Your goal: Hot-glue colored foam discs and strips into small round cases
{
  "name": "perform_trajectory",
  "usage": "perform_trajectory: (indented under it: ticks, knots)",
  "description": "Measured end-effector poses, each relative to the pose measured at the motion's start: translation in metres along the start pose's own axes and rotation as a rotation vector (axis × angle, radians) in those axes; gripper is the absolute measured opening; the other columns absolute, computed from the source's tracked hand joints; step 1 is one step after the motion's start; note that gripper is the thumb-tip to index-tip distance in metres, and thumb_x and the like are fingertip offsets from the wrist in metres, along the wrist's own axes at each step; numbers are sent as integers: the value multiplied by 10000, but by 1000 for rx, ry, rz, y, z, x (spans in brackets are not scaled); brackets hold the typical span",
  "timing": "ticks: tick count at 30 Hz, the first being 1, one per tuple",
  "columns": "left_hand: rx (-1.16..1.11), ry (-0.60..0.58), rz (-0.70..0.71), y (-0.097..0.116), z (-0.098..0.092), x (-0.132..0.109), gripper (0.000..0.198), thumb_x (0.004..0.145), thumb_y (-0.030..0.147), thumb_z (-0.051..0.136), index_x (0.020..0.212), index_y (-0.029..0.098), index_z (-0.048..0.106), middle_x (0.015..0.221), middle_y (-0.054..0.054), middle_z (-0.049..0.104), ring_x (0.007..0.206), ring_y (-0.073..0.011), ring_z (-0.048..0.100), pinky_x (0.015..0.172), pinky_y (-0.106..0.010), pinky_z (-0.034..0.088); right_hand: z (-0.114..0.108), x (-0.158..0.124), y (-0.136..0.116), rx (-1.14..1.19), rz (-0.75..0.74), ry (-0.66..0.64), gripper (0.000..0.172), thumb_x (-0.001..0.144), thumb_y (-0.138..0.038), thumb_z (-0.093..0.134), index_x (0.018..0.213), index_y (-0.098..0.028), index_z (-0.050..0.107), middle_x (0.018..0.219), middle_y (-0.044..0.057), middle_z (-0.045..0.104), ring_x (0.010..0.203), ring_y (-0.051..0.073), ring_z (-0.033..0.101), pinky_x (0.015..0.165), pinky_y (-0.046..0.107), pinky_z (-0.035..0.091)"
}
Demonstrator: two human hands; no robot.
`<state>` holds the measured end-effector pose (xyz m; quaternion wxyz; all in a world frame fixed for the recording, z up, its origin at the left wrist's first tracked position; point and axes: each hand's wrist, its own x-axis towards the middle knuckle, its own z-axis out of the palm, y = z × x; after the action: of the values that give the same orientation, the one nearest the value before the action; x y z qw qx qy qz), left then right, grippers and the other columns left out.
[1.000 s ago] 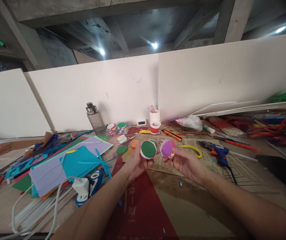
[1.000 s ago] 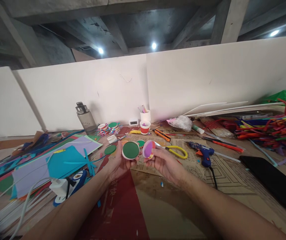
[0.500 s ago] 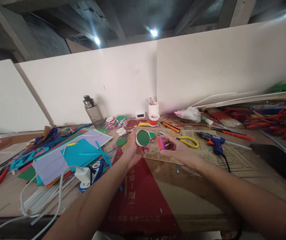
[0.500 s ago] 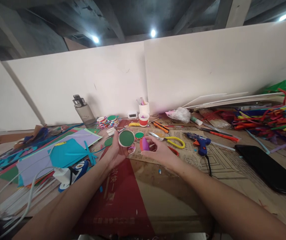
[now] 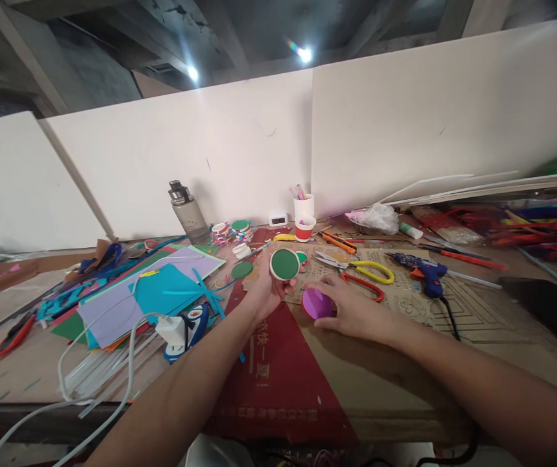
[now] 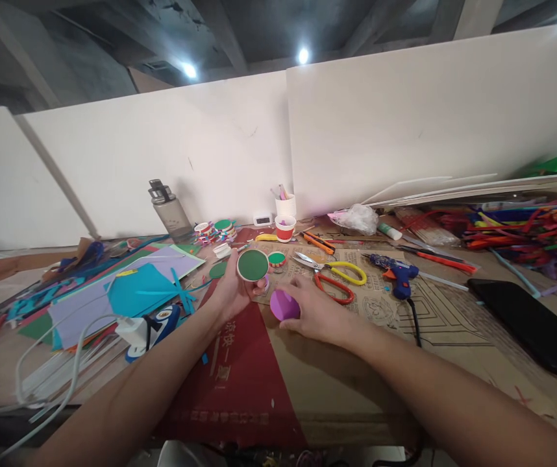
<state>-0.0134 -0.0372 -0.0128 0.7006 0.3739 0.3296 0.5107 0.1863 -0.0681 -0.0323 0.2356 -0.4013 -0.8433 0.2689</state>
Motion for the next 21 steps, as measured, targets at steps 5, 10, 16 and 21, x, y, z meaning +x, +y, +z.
perform_trajectory:
  ticks: [5,10,16,21]
  knots:
    - [22,-29,42,-2,2,-2,447,839,607,588,895,163,598,753,-52,674,536,-122,569,444,-205,368,5,-1,5,-74,-32,-63,715,726,-415,770,1389,-289,536,1224,113,532,1123,307,526,1007,464,425]
    - [18,-19,50,-5,2,-4,387,765,477,732,968,159,646,772,-29,662,599,-130,596,478,-208,399,3,-3,1,-62,-78,-101,731,740,-425,761,1419,-324,510,1246,109,534,1143,308,520,1015,462,419]
    - [72,-13,91,-8,-1,-5,524,714,345,798,1198,218,643,985,-35,679,718,-113,614,553,-191,434,2,-6,-1,-23,-56,-121,701,772,-545,706,1408,-307,532,1234,124,559,1096,309,548,981,460,438]
    - [62,8,128,-9,-4,-4,568,695,258,801,1235,242,628,1103,-33,664,785,-106,629,611,-200,471,5,-7,-1,-53,-87,-127,703,763,-528,720,1401,-293,542,1273,132,544,1186,333,502,1032,475,400]
